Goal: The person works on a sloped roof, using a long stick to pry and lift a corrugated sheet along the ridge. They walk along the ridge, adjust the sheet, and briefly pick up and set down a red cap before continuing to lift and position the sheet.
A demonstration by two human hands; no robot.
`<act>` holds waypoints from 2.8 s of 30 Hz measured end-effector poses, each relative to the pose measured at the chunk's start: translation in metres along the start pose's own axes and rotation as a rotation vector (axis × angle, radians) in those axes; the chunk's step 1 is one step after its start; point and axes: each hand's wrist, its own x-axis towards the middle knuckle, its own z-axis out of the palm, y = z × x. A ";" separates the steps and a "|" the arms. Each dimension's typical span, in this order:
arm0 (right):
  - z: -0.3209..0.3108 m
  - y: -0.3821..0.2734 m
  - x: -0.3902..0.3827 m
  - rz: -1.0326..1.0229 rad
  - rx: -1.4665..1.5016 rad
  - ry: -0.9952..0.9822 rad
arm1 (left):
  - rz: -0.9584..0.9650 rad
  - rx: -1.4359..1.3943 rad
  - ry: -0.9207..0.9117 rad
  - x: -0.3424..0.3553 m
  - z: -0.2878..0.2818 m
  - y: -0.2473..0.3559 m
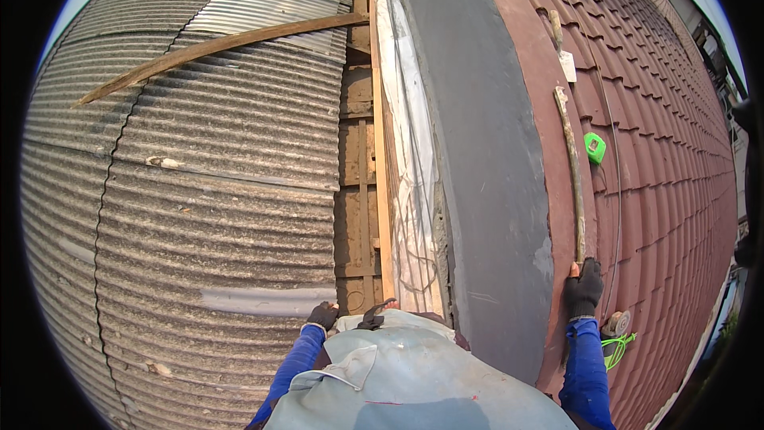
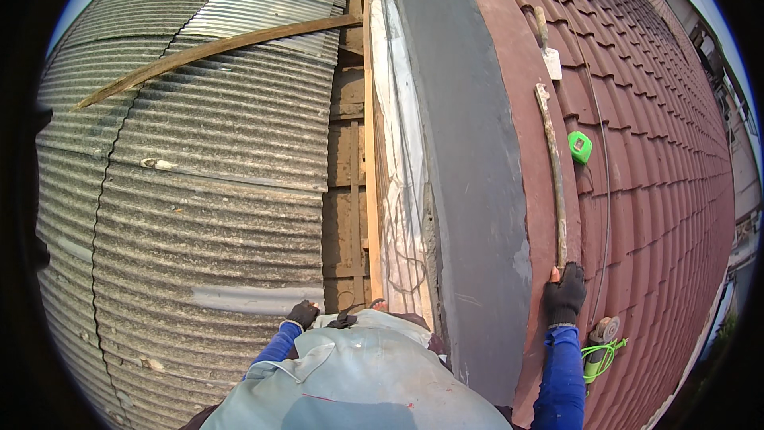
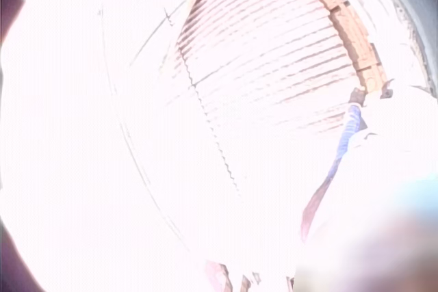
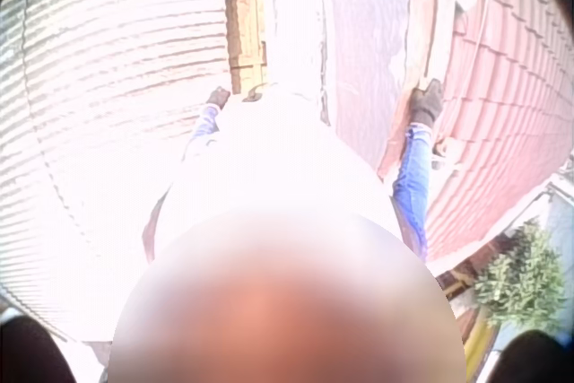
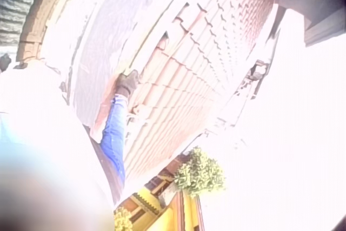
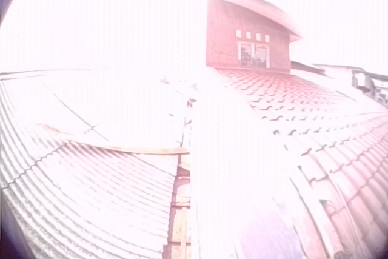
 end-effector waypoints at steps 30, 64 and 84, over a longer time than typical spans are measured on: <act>-0.010 -0.051 0.040 0.058 -0.144 0.209 | -0.121 -0.223 -0.098 0.017 0.023 -0.048; 0.033 -0.095 0.075 0.034 0.009 0.425 | 0.020 -0.191 -0.152 0.037 -0.075 0.068; 0.027 -0.108 0.081 0.181 -0.012 0.337 | 0.337 0.090 -0.242 0.136 -0.142 0.268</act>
